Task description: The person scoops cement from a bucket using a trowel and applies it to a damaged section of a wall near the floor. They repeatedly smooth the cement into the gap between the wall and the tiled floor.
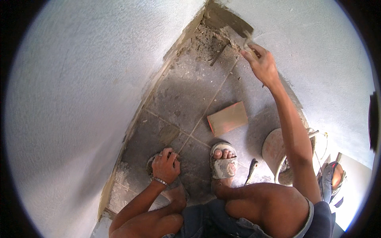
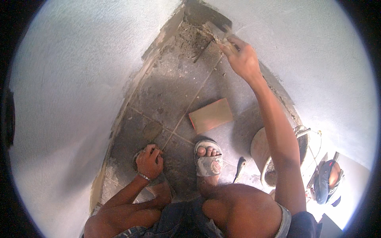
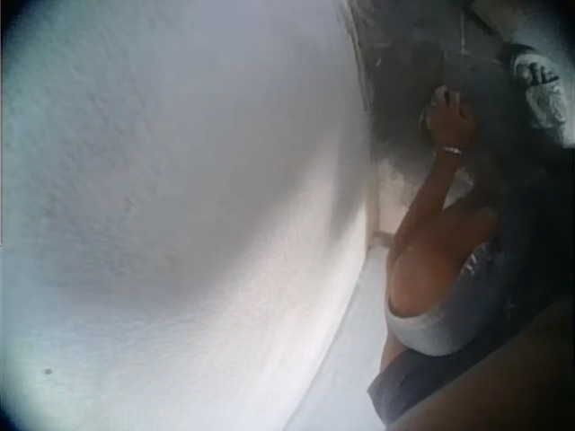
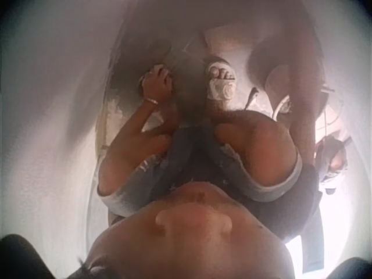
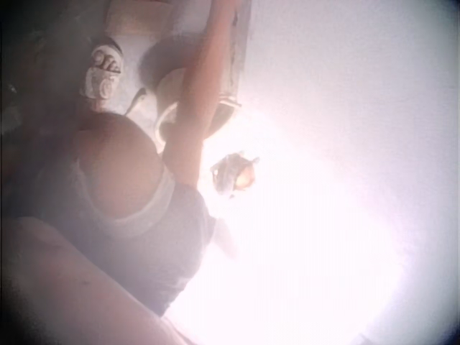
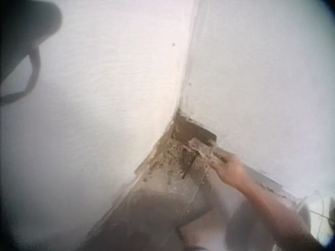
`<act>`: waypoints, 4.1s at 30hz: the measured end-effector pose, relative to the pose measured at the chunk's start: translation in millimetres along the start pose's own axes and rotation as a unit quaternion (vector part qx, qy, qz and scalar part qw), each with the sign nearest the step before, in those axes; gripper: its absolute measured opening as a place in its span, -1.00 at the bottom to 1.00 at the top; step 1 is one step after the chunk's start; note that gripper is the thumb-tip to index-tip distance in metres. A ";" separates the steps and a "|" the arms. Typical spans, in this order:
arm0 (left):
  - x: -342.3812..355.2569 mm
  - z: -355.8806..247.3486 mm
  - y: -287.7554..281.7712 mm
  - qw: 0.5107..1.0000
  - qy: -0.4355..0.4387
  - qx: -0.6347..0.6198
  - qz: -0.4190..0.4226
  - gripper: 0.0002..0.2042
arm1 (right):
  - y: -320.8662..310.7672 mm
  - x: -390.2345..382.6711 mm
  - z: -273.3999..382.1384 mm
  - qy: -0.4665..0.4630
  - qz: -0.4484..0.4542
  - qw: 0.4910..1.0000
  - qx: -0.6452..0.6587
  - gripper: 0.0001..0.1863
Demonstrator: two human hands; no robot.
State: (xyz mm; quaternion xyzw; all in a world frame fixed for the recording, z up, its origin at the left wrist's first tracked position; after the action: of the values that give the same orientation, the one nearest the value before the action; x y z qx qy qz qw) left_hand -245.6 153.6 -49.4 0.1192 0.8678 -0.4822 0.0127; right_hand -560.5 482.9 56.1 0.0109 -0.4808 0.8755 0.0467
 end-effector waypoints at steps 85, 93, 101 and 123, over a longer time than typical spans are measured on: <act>30.5 8.3 -50.9 0.965 -0.142 -0.197 0.099 -0.79 | -359.2 -271.5 -52.3 0.325 0.222 0.884 -0.253 -0.73; -67.6 27.3 -47.6 0.948 -0.211 -0.235 0.043 -0.83 | -321.6 -227.9 -23.2 0.297 0.293 0.883 -0.215 -0.73; -68.0 15.3 -25.2 0.992 -0.082 -0.073 -0.066 -0.88 | -276.6 -207.8 -12.7 0.413 0.324 0.841 0.128 -0.71; -55.5 0.9 -25.9 0.995 -0.045 -0.006 -0.091 -0.92 | 92.8 -28.4 3.9 0.215 0.260 0.913 0.228 -0.58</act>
State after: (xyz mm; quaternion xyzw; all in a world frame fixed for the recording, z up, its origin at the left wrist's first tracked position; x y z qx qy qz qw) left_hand -197.4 128.9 -20.7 0.0182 0.8763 -0.4814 0.0089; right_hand -540.9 428.1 -21.6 -0.2925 -0.2322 0.9238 -0.0845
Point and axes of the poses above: each hand's wrist, its own x-axis towards the middle knuckle, its own y-axis out of the palm, z = x × y, the point moved 7 cm from there along x, towards the middle knuckle, and after that the axes turned 4 degrees about -z, right-handed, at the moved point
